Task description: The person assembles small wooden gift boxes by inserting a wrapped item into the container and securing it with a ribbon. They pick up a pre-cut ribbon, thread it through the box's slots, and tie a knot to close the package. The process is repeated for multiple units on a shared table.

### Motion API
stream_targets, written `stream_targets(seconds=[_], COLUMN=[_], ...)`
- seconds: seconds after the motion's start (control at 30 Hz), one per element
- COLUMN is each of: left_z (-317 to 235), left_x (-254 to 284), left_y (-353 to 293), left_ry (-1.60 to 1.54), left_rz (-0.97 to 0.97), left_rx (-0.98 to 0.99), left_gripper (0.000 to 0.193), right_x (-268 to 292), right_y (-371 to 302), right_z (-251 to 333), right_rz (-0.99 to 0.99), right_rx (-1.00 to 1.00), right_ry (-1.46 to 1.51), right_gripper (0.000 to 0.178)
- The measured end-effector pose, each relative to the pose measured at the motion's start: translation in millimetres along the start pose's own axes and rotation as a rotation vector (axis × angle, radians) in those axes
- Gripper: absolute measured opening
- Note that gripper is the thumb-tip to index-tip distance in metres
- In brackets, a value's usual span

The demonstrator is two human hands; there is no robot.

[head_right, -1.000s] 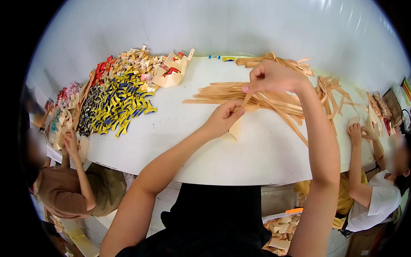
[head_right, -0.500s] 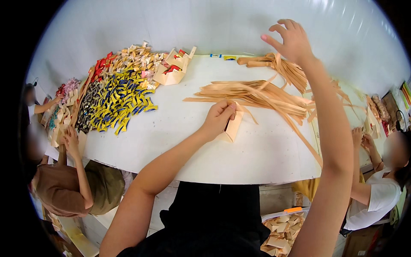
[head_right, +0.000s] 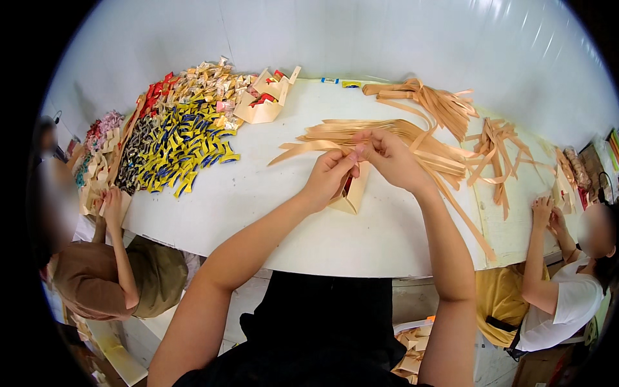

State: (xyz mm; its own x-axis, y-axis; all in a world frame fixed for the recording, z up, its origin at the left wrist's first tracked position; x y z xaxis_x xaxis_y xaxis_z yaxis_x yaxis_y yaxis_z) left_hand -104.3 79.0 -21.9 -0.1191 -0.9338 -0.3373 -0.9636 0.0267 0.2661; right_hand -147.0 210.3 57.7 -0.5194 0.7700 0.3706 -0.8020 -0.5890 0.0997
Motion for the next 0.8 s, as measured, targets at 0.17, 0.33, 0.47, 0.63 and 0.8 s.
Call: stream_targets(seconds=[0.17,0.33,0.47,0.63,0.8], left_z=[-6,-3,-7,-11,-22], left_x=[-6,-1,-4,-4,-6], left_y=[0,3,-1,-3,-11], left_ry=[0.071,0.041,-0.153,-0.018,0.154], left_rz=[0.064,0.059,0.049,0.062,0.015], left_rx=[-0.023,-0.051,0.01,-0.083,-0.297], left_gripper=[0.029,0.033,0.035,0.033,0.024], right_x=[3,16,-7,-15,-12], right_y=[1,-15,-37,-30,-22], right_z=[11,31,6,-14,-21], right_rz=[-0.152,-0.185,0.093,-0.1,-0.287], right_rx=[-0.04,-0.134,-0.316,-0.275,-0.137], right_ry=[0.112,0.151,-0.008,-0.09,-0.209], right_gripper=[0.035,0.043,0.049,0.031,0.022])
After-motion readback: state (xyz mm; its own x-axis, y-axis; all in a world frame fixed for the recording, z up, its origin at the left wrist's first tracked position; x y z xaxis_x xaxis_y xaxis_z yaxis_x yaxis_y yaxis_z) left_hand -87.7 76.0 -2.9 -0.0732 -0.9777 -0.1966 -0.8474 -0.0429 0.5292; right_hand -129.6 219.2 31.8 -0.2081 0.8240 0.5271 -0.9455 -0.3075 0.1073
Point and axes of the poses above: each hand's wrist, its own y-axis towards the middle knuckle, its own x-axis out of the back of the hand, z = x × y, the point moved 7 cm from there along y, towards the middle knuckle, and after that the axes turned 7 degrees about -x, right-handed, at the moved point
